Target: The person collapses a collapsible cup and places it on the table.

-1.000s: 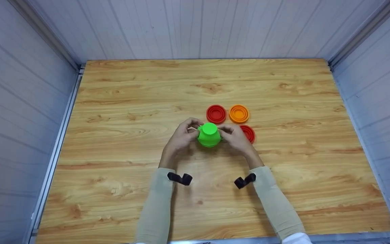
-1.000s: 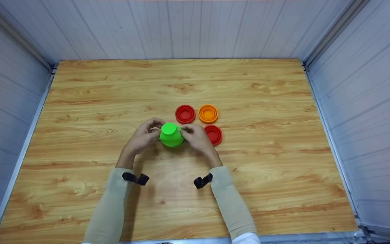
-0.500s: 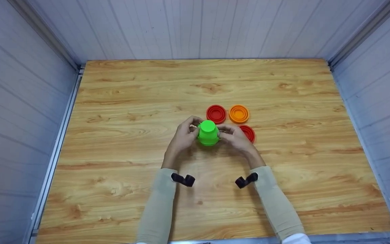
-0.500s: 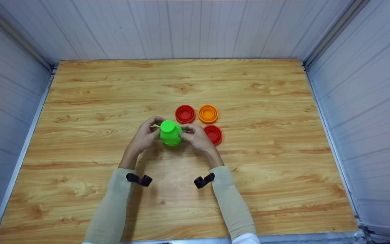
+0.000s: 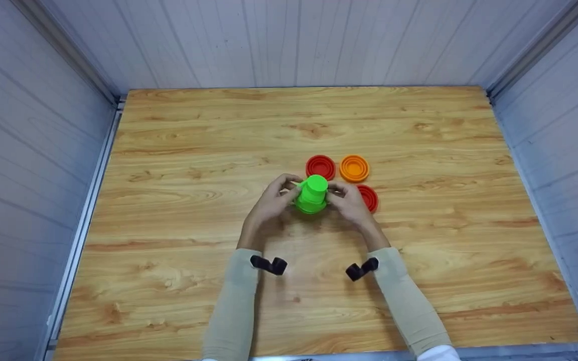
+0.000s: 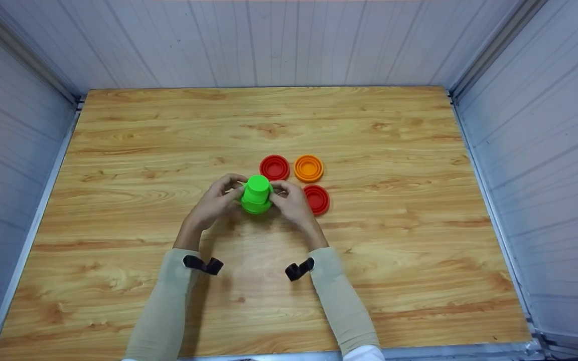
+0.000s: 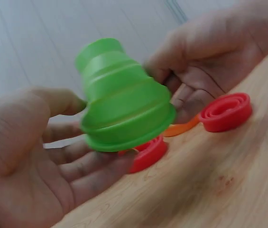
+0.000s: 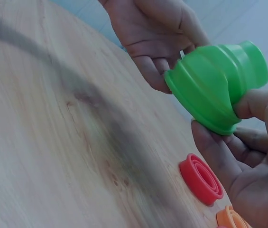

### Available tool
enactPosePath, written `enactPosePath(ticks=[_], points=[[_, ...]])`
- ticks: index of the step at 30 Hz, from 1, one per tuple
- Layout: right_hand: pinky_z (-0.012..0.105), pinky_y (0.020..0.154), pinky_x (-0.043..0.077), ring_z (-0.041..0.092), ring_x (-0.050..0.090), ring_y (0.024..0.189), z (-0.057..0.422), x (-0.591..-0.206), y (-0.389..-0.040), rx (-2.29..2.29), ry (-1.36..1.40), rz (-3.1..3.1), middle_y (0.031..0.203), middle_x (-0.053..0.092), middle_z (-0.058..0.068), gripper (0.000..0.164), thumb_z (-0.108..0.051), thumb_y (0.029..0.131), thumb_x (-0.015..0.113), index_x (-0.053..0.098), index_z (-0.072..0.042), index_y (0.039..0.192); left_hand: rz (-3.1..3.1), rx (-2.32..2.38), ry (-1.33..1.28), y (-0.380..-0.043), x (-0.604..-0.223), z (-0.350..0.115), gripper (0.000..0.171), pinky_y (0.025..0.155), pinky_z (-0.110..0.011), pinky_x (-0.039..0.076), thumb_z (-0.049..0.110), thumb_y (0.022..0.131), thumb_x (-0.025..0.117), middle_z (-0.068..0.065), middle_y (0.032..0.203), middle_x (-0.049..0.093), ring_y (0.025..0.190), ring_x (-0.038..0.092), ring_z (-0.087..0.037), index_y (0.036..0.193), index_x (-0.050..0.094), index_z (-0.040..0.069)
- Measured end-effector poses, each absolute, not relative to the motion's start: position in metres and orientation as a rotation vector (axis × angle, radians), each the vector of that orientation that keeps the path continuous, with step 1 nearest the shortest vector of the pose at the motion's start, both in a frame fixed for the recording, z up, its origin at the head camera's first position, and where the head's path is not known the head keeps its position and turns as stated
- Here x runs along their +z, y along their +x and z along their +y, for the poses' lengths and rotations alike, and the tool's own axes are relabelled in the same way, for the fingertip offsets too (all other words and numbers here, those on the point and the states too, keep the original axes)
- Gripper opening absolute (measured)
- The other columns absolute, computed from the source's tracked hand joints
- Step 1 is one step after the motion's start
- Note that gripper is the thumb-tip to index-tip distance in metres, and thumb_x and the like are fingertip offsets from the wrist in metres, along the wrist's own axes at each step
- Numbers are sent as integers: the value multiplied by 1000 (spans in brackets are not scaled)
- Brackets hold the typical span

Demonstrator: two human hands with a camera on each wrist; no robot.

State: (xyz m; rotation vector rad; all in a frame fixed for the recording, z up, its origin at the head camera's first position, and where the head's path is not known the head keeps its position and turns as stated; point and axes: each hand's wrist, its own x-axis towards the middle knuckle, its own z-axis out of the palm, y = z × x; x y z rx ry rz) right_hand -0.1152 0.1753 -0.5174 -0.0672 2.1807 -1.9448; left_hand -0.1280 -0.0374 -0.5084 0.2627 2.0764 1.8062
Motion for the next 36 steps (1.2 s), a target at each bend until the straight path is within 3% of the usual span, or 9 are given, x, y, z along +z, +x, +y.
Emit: enactPosePath(ticks=[3, 6, 10, 16, 22, 29, 36], points=[[19, 78, 53, 6, 61, 90, 176, -519, -114, -1954, -54, 2219, 108, 64, 16, 29, 2, 90, 57, 59, 12, 117, 1976, 1792, 267, -127, -508, -40, 37, 89, -53, 50, 12, 97, 52, -16, 109, 56, 96, 58, -22, 133, 48, 6], [20, 78, 53, 8, 61, 89, 176, -520, -114, -1963, -58, 2245, 106, 64, 14, 29, 1, 89, 58, 60, 11, 117, 1892, 1805, 247, -127, -509, -42, 42, 93, -57, 48, 10, 95, 54, -19, 112, 54, 100, 57, -23, 136, 45, 7], [21, 80, 53, 10, 60, 92, 177, -523, -114, -1979, -46, 2229, 106, 62, 12, 30, 0, 91, 58, 60, 9, 119, 1830, 1862, 223, -126, -509, -42, 47, 94, -55, 49, 7, 94, 56, -17, 111, 52, 98, 57, -23, 138, 41, 6], [27, 88, 52, 12, 60, 101, 179, -523, -113, -2022, -11, 2038, 112, 63, 8, 35, -10, 94, 58, 56, 6, 125, 1920, 1876, 210, -126, -510, -39, 43, 84, -34, 53, 0, 90, 54, -12, 103, 55, 89, 62, -20, 132, 46, 7], [30, 94, 50, 15, 58, 107, 181, -519, -110, -2038, -53, 1875, 116, 60, 7, 42, -7, 90, 60, 50, 5, 129, 1994, 1876, 187, -126, -509, -35, 43, 85, -45, 53, -6, 85, 50, -9, 97, 53, 83, 63, -18, 127, 48, 6], [25, 87, 52, 16, 58, 103, 180, -518, -110, -2009, -61, 1954, 109, 60, 4, 39, -2, 87, 63, 53, 6, 124, 2079, 1849, 220, -126, -508, -33, 43, 84, -54, 52, -7, 84, 49, -10, 95, 53, 77, 62, -18, 125, 49, 6], [22, 80, 52, 17, 58, 96, 179, -517, -110, -1998, -28, 2060, 103, 59, 6, 37, 1, 84, 61, 55, 7, 119, 2118, 1826, 232, -125, -507, -31, 41, 81, -47, 54, -6, 86, 50, -12, 95, 53, 78, 64, -19, 125, 50, 6]])
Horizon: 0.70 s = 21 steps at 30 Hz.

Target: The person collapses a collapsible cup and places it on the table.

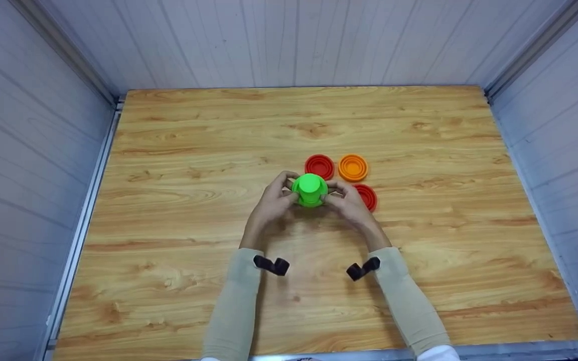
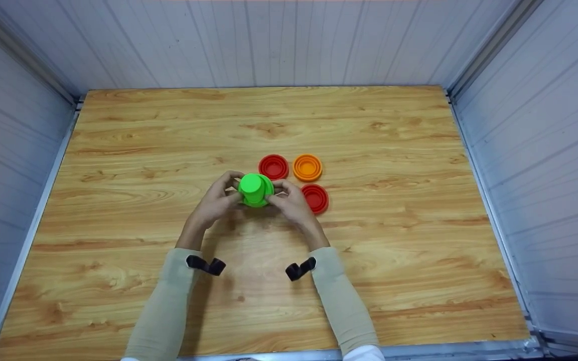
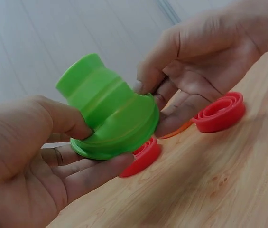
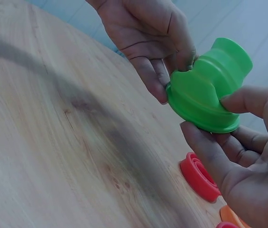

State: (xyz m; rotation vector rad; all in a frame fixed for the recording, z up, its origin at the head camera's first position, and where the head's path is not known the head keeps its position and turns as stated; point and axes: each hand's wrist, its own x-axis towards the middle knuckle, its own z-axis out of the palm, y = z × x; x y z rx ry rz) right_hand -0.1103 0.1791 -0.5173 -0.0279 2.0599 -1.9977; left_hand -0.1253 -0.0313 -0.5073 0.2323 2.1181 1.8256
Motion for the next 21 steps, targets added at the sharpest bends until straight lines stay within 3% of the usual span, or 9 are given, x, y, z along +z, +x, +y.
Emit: enactPosePath(ticks=[7, 11, 15, 21], points=[[21, 83, 51, 17, 57, 96, 177, -520, -111, -1980, -9, 2147, 100, 60, 7, 32, 1, 85, 62, 58, 7, 116, 2145, 1804, 266, -126, -510, -31, 38, 79, -54, 54, -2, 88, 51, -11, 92, 55, 76, 69, -21, 124, 50, 8], [22, 82, 51, 15, 58, 94, 177, -520, -111, -1991, 23, 2137, 100, 61, 6, 31, 3, 85, 61, 58, 7, 115, 2191, 1759, 289, -126, -510, -30, 37, 68, -41, 56, 0, 88, 51, -12, 93, 57, 76, 69, -34, 124, 50, 8], [22, 78, 52, 13, 61, 88, 175, -517, -110, -1997, 61, 2127, 97, 62, 7, 30, 5, 85, 60, 58, 8, 115, 2271, 1691, 311, -126, -510, -28, 35, 60, -24, 51, 2, 89, 51, -12, 92, 59, 77, 67, -41, 124, 51, 8], [20, 77, 51, 12, 60, 87, 168, -494, -101, -1978, 45, 2183, 96, 62, 10, 28, 5, 85, 59, 58, 10, 112, 2323, 1652, 307, -126, -509, -27, 34, 60, -22, 50, 4, 89, 52, -12, 91, 60, 73, 67, -38, 122, 51, 8]])
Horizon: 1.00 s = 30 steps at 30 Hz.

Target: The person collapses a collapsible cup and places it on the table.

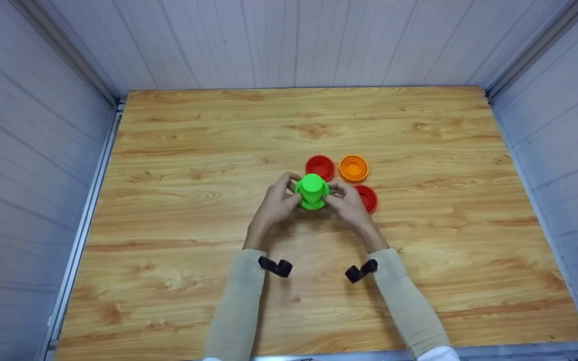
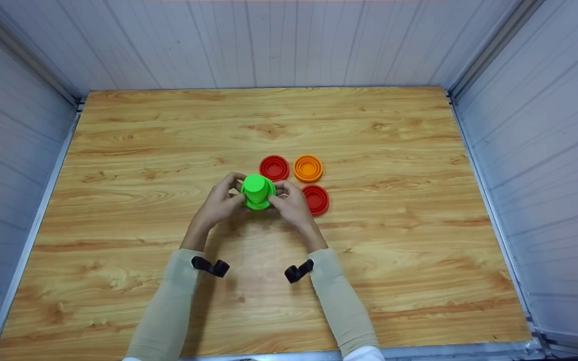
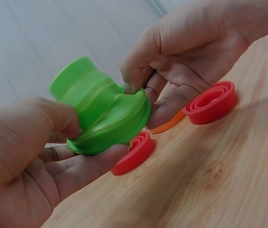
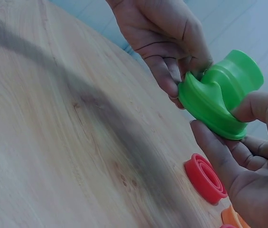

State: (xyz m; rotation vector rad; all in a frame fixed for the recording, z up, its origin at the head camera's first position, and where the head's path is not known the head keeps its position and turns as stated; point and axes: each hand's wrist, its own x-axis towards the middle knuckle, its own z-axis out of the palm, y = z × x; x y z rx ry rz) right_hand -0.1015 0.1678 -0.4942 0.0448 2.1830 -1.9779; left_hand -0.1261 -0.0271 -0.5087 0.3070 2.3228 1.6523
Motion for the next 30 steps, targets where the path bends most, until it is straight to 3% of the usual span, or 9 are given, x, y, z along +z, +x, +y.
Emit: enactPosePath(ticks=[7, 18, 25, 30], points=[[19, 80, 50, 19, 58, 96, 166, -493, -100, -1947, 46, 2233, 103, 63, 13, 28, 2, 86, 60, 59, 10, 113, 2335, 1657, 302, -125, -512, -27, 33, 59, -22, 50, 4, 88, 53, -11, 89, 60, 70, 67, -35, 120, 53, 8], [19, 78, 49, 15, 57, 89, 163, -495, -100, -1931, 86, 2291, 97, 62, 10, 27, 3, 84, 57, 60, 10, 111, 2346, 1655, 292, -126, -514, -25, 34, 56, -21, 48, 1, 86, 53, -11, 89, 60, 66, 67, -32, 119, 52, 9], [20, 77, 50, 11, 59, 90, 169, -507, -106, -1902, 81, 2249, 102, 65, 13, 30, 2, 86, 56, 60, 8, 115, 2150, 1802, 245, -128, -513, -28, 34, 71, -50, 57, -2, 89, 50, -14, 94, 59, 76, 68, -39, 121, 53, 7], [20, 79, 51, 12, 60, 94, 175, -521, -112, -1963, 53, 2153, 106, 64, 11, 36, 3, 87, 57, 55, 5, 123, 2031, 1891, 261, -129, -515, -34, 34, 79, -49, 57, -2, 93, 50, -17, 105, 59, 84, 65, -23, 126, 54, 3]])
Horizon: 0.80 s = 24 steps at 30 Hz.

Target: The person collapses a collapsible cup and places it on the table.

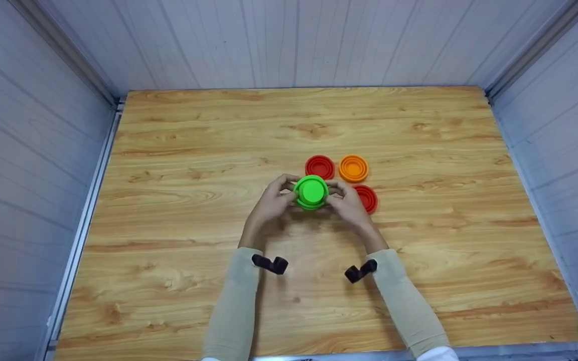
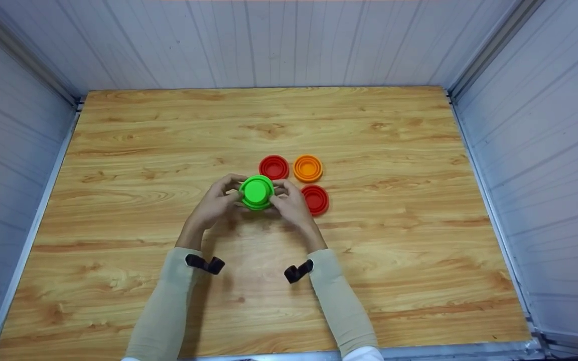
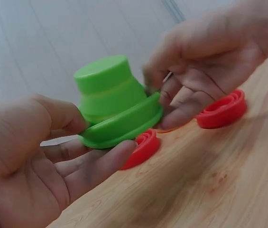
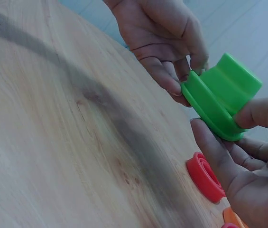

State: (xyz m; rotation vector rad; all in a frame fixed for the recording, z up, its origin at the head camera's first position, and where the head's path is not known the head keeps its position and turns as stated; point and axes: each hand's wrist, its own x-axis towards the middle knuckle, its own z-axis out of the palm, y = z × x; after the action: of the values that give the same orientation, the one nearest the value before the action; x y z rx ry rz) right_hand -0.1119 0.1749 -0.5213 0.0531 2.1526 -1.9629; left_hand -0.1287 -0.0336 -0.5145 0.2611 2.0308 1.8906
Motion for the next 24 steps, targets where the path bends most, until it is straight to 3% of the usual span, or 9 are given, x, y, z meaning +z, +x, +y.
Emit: enactPosePath(ticks=[7, 10, 15, 24], points=[[24, 87, 50, 16, 56, 107, 178, -523, -110, -2049, -49, 2027, 113, 61, 6, 43, 0, 87, 62, 51, 4, 128, 1846, 1967, 209, -128, -514, -37, 34, 82, -51, 55, 4, 98, 47, -17, 110, 53, 88, 63, -22, 132, 52, 5], [31, 93, 49, 17, 55, 111, 180, -524, -110, -2086, -58, 1942, 117, 60, 5, 44, -3, 87, 63, 50, 3, 130, 1874, 1961, 184, -128, -514, -37, 32, 83, -51, 55, 4, 99, 47, -15, 108, 53, 88, 62, -21, 130, 53, 6], [36, 95, 50, 14, 59, 107, 182, -522, -110, -2167, -51, 1787, 115, 62, 4, 46, -7, 90, 61, 47, 5, 132, 1911, 1934, 137, -129, -514, -37, 29, 85, -56, 53, 12, 100, 47, -14, 106, 55, 87, 61, -21, 128, 54, 7], [31, 87, 53, 13, 62, 96, 177, -521, -110, -2188, 17, 1746, 107, 65, 2, 37, -13, 94, 59, 51, 6, 126, 1949, 1842, 212, -130, -513, -36, 32, 85, -57, 52, 25, 97, 55, -9, 101, 59, 86, 60, -17, 119, 57, 2]])
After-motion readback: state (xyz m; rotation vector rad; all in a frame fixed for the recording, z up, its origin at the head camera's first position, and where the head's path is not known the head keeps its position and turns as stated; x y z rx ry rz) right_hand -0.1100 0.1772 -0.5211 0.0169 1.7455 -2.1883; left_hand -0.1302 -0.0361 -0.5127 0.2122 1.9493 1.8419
